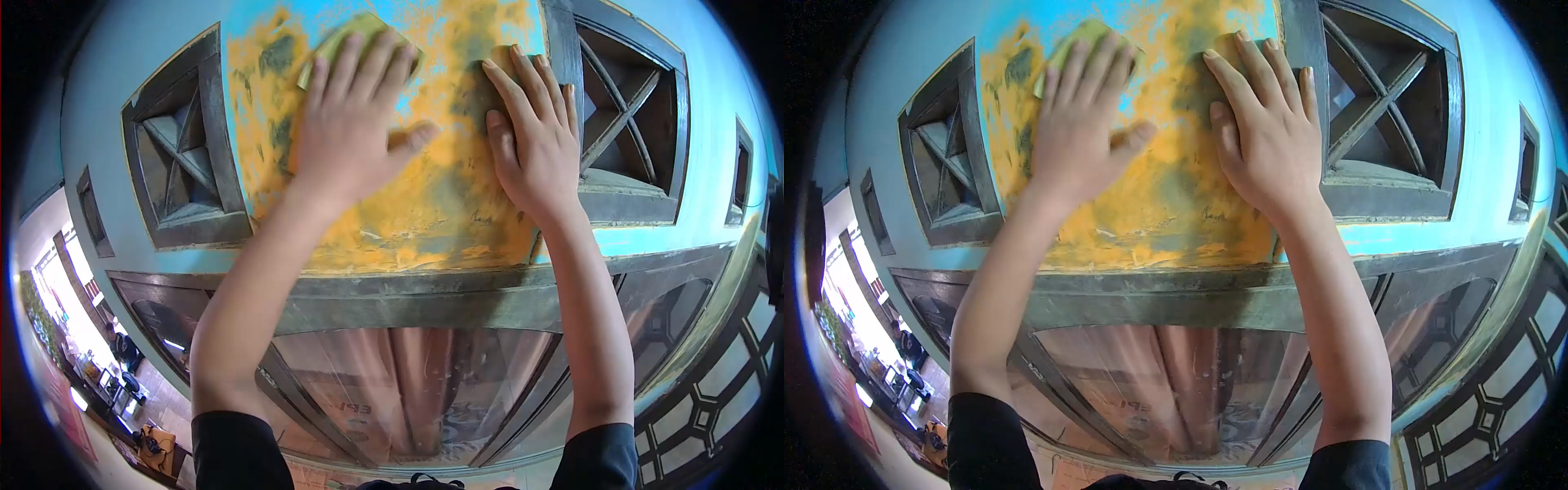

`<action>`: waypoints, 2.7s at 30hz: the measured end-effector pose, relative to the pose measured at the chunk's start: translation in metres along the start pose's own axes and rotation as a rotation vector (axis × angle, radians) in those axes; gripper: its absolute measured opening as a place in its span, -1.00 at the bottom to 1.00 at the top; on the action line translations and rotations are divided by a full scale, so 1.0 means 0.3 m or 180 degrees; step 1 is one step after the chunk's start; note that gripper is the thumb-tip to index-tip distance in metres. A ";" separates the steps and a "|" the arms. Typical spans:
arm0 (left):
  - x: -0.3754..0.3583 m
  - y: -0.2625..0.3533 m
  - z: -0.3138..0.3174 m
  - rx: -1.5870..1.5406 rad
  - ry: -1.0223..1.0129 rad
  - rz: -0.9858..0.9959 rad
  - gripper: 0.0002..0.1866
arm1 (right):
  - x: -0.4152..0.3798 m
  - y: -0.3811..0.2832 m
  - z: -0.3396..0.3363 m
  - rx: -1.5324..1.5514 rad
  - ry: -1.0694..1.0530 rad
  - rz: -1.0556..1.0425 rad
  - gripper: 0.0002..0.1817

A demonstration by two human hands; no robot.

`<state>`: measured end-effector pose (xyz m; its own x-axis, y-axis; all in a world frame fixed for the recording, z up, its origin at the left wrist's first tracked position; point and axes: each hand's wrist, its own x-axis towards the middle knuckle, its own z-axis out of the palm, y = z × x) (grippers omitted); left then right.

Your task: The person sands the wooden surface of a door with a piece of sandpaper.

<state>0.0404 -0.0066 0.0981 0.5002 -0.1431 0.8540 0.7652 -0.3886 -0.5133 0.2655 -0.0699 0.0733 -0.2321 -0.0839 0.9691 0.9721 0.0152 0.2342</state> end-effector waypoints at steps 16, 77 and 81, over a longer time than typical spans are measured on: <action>-0.107 0.123 -0.015 -0.0222 -0.0911 0.1183 -0.24 | -0.022 0.046 0.003 0.0702 0.0111 0.0028 -0.45; 0.210 -0.404 -0.085 0.0466 -0.0091 -0.0857 -0.29 | -0.029 -0.017 -0.015 -0.0220 -0.0143 0.0036 -0.41; 0.182 -0.416 -0.070 0.0474 0.0091 -0.0617 -0.29 | -0.029 -0.015 -0.006 -0.0244 -0.0134 0.0002 -0.42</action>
<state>-0.0364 0.0149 0.2105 0.3282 -0.1054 0.9387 0.8981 -0.2731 -0.3447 0.2633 -0.0712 0.0637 -0.2312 -0.0421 0.9720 0.9716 -0.0611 0.2285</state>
